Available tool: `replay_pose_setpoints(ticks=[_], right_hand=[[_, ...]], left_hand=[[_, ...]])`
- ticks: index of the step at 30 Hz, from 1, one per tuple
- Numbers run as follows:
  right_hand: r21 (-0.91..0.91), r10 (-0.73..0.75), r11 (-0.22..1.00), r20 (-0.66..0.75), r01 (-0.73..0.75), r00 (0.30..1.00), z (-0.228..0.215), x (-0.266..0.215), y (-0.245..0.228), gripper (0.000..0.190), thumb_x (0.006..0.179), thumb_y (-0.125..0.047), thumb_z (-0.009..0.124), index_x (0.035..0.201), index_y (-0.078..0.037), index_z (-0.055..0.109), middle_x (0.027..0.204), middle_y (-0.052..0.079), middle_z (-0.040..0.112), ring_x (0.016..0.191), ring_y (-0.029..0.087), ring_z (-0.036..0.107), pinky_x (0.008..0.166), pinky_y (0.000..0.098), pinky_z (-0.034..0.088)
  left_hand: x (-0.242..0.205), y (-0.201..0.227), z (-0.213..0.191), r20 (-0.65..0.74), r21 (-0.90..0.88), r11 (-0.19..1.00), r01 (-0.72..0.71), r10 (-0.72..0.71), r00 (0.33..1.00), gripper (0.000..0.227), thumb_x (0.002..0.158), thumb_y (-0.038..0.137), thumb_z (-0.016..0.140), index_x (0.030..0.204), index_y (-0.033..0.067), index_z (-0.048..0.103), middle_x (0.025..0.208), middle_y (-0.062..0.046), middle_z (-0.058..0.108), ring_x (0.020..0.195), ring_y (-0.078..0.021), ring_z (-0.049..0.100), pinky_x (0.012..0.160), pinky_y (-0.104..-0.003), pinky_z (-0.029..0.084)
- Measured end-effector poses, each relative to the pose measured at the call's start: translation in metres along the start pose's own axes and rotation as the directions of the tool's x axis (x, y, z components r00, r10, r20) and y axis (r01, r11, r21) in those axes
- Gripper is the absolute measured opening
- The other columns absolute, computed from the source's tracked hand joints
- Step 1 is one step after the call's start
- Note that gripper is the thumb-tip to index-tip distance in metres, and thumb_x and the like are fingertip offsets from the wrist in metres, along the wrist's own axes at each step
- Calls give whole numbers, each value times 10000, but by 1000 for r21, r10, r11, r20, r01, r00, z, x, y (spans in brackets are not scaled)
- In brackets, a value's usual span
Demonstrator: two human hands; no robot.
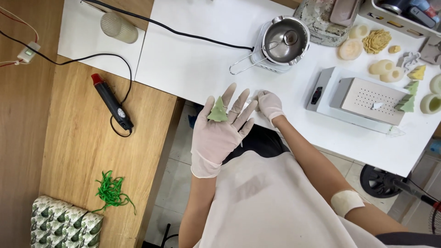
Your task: The person removes wax pieces from a scale, uses a heat gun on a plastic component, wipes a clear container with a cloth, and places the wax pieces into the container.
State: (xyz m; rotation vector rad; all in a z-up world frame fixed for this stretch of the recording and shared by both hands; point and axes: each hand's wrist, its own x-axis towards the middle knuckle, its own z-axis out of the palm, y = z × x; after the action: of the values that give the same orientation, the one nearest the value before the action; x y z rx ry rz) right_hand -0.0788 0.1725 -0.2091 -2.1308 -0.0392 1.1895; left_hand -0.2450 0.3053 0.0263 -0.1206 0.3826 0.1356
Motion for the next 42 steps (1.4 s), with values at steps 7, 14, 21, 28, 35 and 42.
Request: replay_pose_setpoints(ticks=[7,14,21,28,35,42], right_hand=[[-300,-142,952,-235,67,962,6,22,27,398,1047,-373,465,1072,-79,731,914,177,738,878,338,697,850,430,522],[-102,-438,898,-295,428,849,-30,-131,-40,440,926,-267,718,1333,-113,655,1200,96,694,937,264,635,873,373,514],[-209,-819,559,15,803,574,-44,-255,-97,1031,617,-164,943,1527,-81,465,1453,115,590,1340,261,494,1128,391,385],[45,-700,705,-117,708,705,-29,-288,-50,751,740,-118,890,1442,-101,626,1323,47,662,1258,194,569,1107,333,450],[122,-574,746,-381,655,725,-27,-312,-31,684,748,-72,883,1393,-87,657,1245,25,680,1169,162,596,1055,316,496],[-137,-611,753,-509,644,606,-74,-320,-15,797,690,-6,907,1427,-56,608,1310,69,706,1180,162,629,1080,354,468]], left_hand=[[-15,-4,-5,-30,10,999,40,-40,999,532,1090,407,403,1571,183,439,1592,-57,450,1499,-259,376,1178,-400,332],[-19,-1,-34,-85,369,928,-59,97,992,553,1077,429,423,1532,115,420,1524,-85,500,1447,-246,445,1185,-395,317],[-30,-38,-38,-78,749,659,-72,196,978,604,999,275,633,1513,53,406,1357,-175,652,1289,-243,616,1080,-378,475],[-59,-74,-15,-37,971,240,-19,226,973,772,888,250,761,1549,99,390,1275,-142,669,1141,-171,643,922,-288,545],[-49,-96,-32,-46,866,496,61,-42,998,709,969,329,700,1548,31,419,1294,-129,630,1176,-168,607,966,-293,505],[-17,-132,-23,-259,674,626,392,-297,919,699,971,475,579,1537,82,459,1384,-34,563,1286,-138,519,1074,-302,397]])
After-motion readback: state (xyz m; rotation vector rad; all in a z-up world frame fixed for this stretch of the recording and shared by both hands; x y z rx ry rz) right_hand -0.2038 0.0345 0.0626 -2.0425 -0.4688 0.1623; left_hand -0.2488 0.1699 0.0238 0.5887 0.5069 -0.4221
